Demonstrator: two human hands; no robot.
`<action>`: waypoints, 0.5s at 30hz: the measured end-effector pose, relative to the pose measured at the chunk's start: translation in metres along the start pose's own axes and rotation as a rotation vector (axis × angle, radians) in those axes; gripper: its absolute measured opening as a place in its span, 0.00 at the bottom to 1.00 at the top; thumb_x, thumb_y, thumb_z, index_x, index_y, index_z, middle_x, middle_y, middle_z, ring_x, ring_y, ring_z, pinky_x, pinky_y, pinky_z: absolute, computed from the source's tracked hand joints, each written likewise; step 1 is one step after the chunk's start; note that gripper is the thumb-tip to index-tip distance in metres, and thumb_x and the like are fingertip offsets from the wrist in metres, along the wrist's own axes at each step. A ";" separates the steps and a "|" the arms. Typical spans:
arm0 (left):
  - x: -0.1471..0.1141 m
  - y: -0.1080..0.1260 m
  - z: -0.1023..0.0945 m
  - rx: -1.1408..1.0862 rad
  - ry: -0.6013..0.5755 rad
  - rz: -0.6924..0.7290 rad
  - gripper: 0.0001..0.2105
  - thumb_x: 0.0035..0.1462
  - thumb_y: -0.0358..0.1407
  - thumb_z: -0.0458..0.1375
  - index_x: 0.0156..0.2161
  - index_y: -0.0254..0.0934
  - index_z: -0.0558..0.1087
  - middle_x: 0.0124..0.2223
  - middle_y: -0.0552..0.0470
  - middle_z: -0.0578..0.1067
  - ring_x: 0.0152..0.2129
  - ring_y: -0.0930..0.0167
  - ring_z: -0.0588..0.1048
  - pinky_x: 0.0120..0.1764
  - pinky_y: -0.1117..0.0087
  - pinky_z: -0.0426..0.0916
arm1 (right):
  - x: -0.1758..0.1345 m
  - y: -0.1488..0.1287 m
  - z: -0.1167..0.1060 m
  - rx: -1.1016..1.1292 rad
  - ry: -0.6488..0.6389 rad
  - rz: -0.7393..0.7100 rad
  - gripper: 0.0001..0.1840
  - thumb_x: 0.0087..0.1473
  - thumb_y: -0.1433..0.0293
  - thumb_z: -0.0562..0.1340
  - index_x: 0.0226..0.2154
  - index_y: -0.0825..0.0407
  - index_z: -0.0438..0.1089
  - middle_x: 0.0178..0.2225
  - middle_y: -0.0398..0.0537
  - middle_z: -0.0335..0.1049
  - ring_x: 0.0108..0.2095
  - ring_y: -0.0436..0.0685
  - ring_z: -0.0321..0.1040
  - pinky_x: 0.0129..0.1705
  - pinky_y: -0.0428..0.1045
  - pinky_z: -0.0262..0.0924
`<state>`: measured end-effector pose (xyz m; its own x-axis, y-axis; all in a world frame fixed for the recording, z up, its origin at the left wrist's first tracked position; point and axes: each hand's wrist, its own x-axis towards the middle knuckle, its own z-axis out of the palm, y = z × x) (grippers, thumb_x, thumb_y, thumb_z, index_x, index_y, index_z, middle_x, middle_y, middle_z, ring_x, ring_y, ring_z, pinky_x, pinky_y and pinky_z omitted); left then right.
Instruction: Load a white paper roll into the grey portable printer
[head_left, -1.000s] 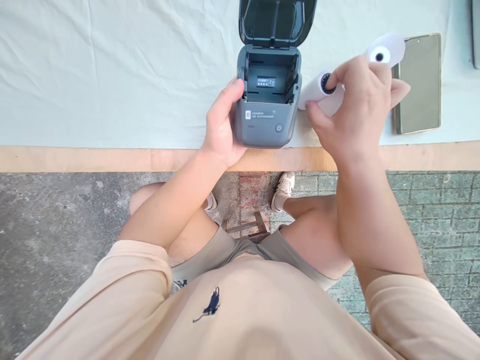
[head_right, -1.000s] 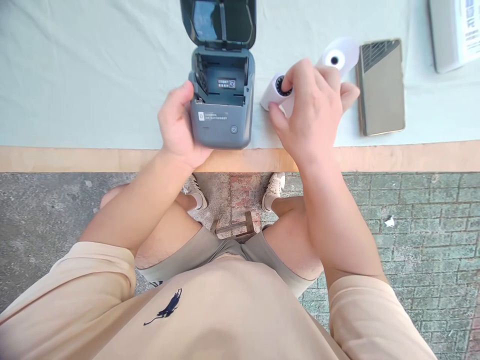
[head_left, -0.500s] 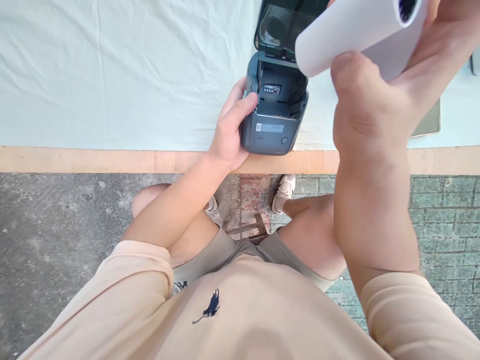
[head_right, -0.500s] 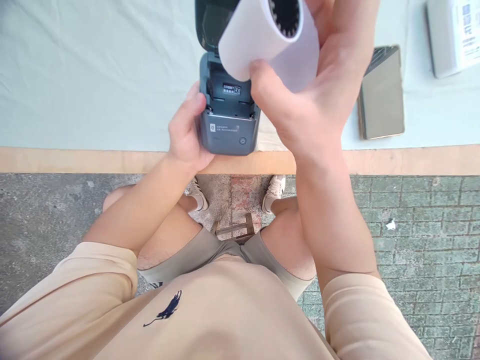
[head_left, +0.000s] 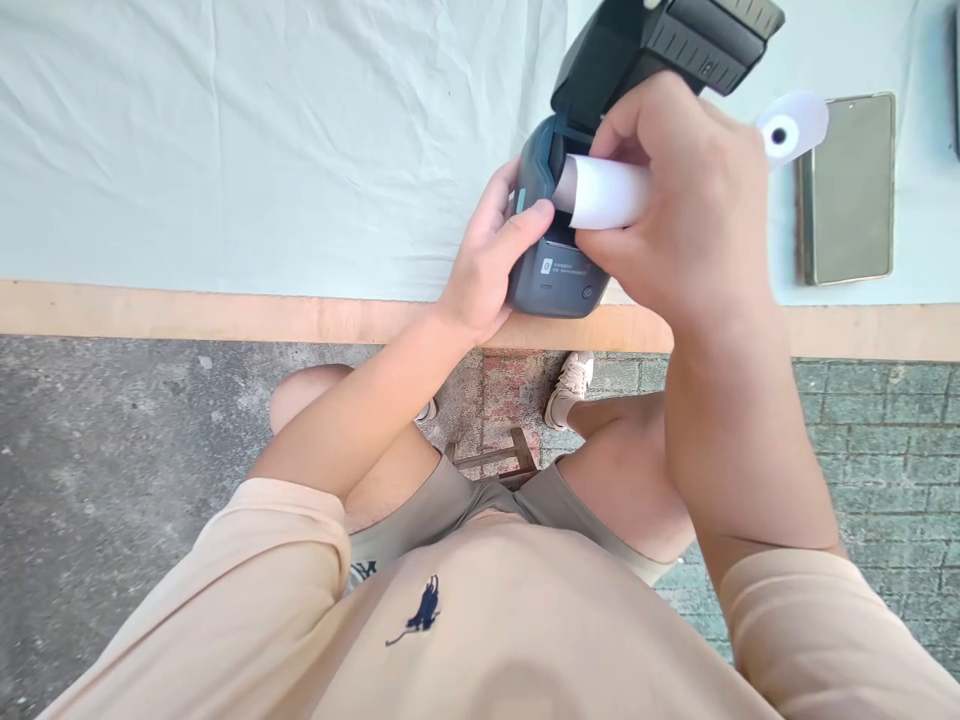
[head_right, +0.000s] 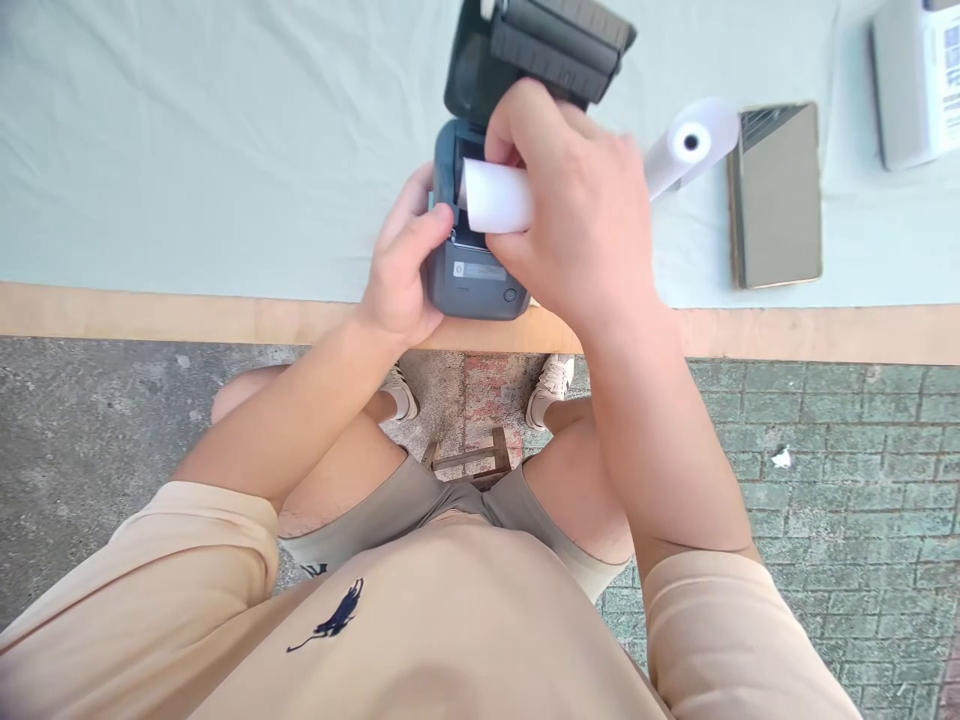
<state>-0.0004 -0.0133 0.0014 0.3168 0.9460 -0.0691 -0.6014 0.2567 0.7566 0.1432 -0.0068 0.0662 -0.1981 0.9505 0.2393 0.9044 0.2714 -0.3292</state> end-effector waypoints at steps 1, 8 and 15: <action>0.000 0.000 0.000 -0.004 0.000 -0.005 0.08 0.62 0.36 0.56 0.46 0.42 0.70 0.40 0.55 0.75 0.50 0.66 0.77 0.43 0.70 0.75 | 0.000 0.002 0.001 0.036 0.020 -0.037 0.10 0.46 0.75 0.62 0.32 0.46 0.65 0.34 0.45 0.73 0.36 0.60 0.70 0.36 0.56 0.60; 0.004 0.006 -0.001 -0.042 0.033 -0.046 0.12 0.63 0.43 0.50 0.41 0.39 0.71 0.34 0.53 0.72 0.43 0.68 0.78 0.45 0.68 0.73 | -0.014 0.009 0.012 0.024 0.117 -0.283 0.06 0.53 0.69 0.64 0.33 0.41 0.76 0.37 0.42 0.77 0.41 0.62 0.71 0.42 0.59 0.57; 0.003 0.003 -0.007 0.017 0.036 -0.070 0.11 0.54 0.34 0.59 0.43 0.41 0.68 0.37 0.55 0.72 0.39 0.71 0.77 0.45 0.69 0.71 | -0.020 0.013 0.016 0.198 0.143 -0.314 0.10 0.53 0.56 0.63 0.34 0.44 0.71 0.34 0.45 0.75 0.40 0.62 0.68 0.43 0.60 0.56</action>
<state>-0.0065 -0.0078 -0.0013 0.3305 0.9325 -0.1454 -0.5662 0.3192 0.7600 0.1527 -0.0202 0.0425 -0.3864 0.7899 0.4762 0.7152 0.5826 -0.3860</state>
